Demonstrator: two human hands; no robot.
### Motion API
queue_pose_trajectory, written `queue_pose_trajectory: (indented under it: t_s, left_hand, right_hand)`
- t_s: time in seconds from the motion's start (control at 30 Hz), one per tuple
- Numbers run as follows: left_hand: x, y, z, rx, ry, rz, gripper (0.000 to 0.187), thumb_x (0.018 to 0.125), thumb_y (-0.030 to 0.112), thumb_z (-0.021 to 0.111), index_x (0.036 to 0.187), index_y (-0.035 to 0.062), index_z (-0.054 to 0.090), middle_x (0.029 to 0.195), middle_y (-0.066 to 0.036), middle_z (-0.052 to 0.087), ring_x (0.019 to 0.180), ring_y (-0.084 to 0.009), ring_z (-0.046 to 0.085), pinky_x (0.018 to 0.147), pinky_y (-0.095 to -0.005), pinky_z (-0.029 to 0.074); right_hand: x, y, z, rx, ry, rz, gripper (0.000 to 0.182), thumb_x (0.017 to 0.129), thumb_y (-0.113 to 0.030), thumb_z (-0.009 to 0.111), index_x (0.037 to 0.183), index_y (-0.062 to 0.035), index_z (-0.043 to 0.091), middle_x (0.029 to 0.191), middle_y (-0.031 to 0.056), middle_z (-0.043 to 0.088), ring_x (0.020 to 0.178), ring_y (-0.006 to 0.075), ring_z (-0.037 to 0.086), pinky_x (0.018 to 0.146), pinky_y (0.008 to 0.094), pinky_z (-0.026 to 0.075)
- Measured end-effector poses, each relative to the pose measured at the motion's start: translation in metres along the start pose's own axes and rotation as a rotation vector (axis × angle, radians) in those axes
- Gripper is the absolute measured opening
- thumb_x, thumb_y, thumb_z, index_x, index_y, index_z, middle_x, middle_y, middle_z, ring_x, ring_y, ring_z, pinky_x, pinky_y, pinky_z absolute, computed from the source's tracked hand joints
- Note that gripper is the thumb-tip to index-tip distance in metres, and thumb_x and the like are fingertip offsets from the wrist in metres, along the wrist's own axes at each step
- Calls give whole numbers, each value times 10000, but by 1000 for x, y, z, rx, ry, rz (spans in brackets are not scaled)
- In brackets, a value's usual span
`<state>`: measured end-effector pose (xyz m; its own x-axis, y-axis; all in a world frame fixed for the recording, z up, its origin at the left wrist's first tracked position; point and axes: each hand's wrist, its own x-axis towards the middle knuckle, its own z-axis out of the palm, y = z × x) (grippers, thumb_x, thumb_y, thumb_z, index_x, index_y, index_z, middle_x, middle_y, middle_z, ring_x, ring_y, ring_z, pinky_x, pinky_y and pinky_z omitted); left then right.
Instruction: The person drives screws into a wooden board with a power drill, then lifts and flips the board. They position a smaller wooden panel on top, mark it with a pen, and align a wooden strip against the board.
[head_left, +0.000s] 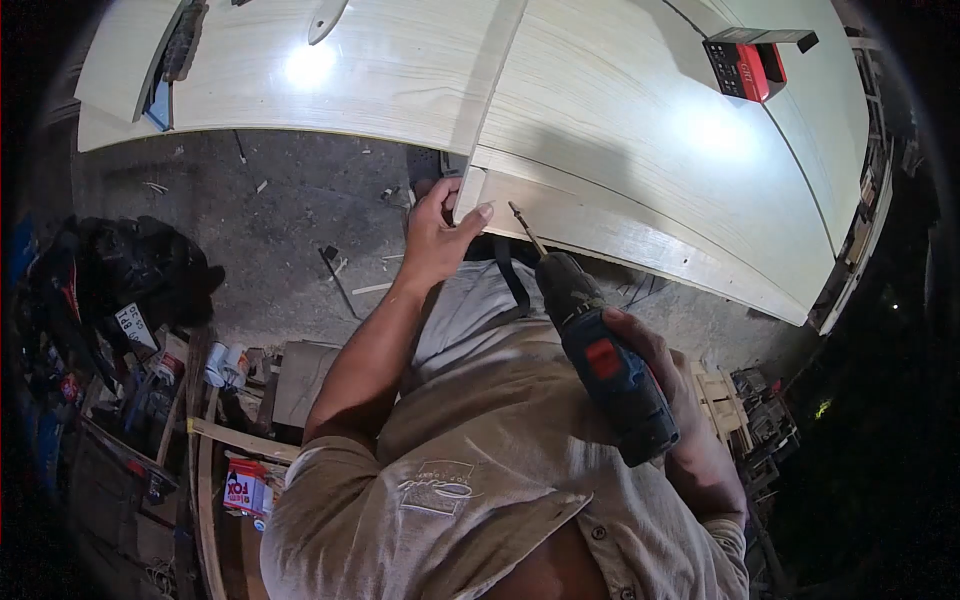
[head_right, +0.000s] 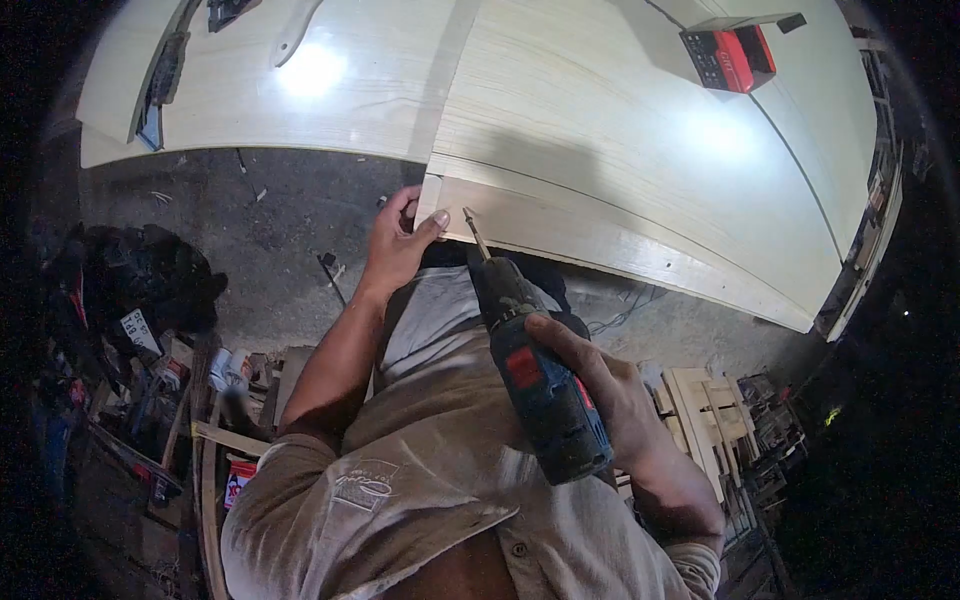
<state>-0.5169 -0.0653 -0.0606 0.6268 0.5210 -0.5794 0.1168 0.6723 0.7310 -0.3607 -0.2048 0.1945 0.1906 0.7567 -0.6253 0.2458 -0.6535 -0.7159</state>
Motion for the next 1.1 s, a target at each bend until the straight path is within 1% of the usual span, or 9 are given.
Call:
queue_pose_trajectory:
  t_s: [0.07, 0.27, 0.37, 0.47, 0.6, 0.67, 0.87, 1.07, 1.1]
  left_hand:
    - [1, 0, -3, 175, -42, 32, 345, 913, 121, 672, 1197, -13, 530, 1037, -94, 665, 940, -123, 613, 789, -269, 517]
    - [2, -7, -3, 238, -33, 103, 323, 914, 95, 664, 1192, -7, 534, 1034, -82, 666, 942, -107, 606, 798, -261, 499]
    - [1, -10, -3, 217, -18, 56, 321, 911, 95, 669, 1189, 1, 538, 1030, -81, 667, 939, -110, 607, 794, -257, 496]
    - [-1, -5, 2, 214, 9, 86, 316, 911, 92, 668, 1185, 0, 538, 1032, -81, 666, 940, -112, 612, 794, -260, 498]
    - [-1, -10, 1, 180, 10, 136, 322, 907, 100, 675, 1180, -3, 538, 1036, -81, 664, 944, -119, 616, 796, -265, 500]
    - [1, -14, 0, 175, 16, 200, 347, 895, 120, 694, 1180, -3, 539, 1042, -83, 662, 953, -127, 618, 798, -267, 499]
    - [1, -7, -2, 308, 17, 167, 361, 876, 148, 708, 1157, -11, 548, 1038, -101, 664, 942, -130, 620, 786, -273, 503]
    - [2, -10, -2, 287, 6, 176, 354, 880, 182, 699, 1135, -15, 552, 998, -108, 676, 881, -140, 640, 747, -279, 507]
    - [2, -9, -2, 284, 6, 175, 354, 880, 182, 699, 1135, -15, 552, 998, -108, 676, 881, -140, 640, 747, -279, 507]
  right_hand:
    - [5, -4, 2, -31, 2, -17, 853, 711, -223, 840, 1430, -70, 406, 1172, 181, 656, 1010, 306, 685, 871, 376, 531]
    - [14, -6, 5, -103, 14, -67, 862, 711, -225, 817, 1441, -86, 379, 1169, 177, 657, 993, 304, 692, 855, 385, 536]
    - [18, -14, 6, -94, -3, 97, 872, 706, -204, 792, 1450, -122, 345, 1118, 175, 675, 918, 316, 709, 832, 375, 538]
    - [28, -26, 4, -118, -21, 27, 869, 701, -199, 773, 1447, -148, 330, 1051, 169, 693, 836, 330, 716, 788, 376, 540]
    - [36, -37, 2, -65, -72, 91, 835, 710, -181, 749, 1440, -145, 344, 989, 150, 697, 792, 326, 713, 739, 383, 537]
    - [40, -38, 3, -94, -77, 80, 818, 721, -171, 736, 1439, -148, 345, 982, 148, 694, 788, 323, 712, 729, 388, 535]
    - [45, -40, 7, -168, -67, 113, 757, 755, -131, 695, 1430, -160, 354, 995, 153, 693, 795, 336, 708, 733, 402, 534]
    - [50, -40, 8, -206, -54, 32, 752, 754, -125, 699, 1427, -156, 365, 995, 150, 693, 821, 332, 706, 747, 399, 532]
    - [50, -40, 6, -171, -101, 130, 754, 750, -114, 720, 1422, -157, 380, 1109, 119, 658, 908, 270, 681, 831, 369, 510]
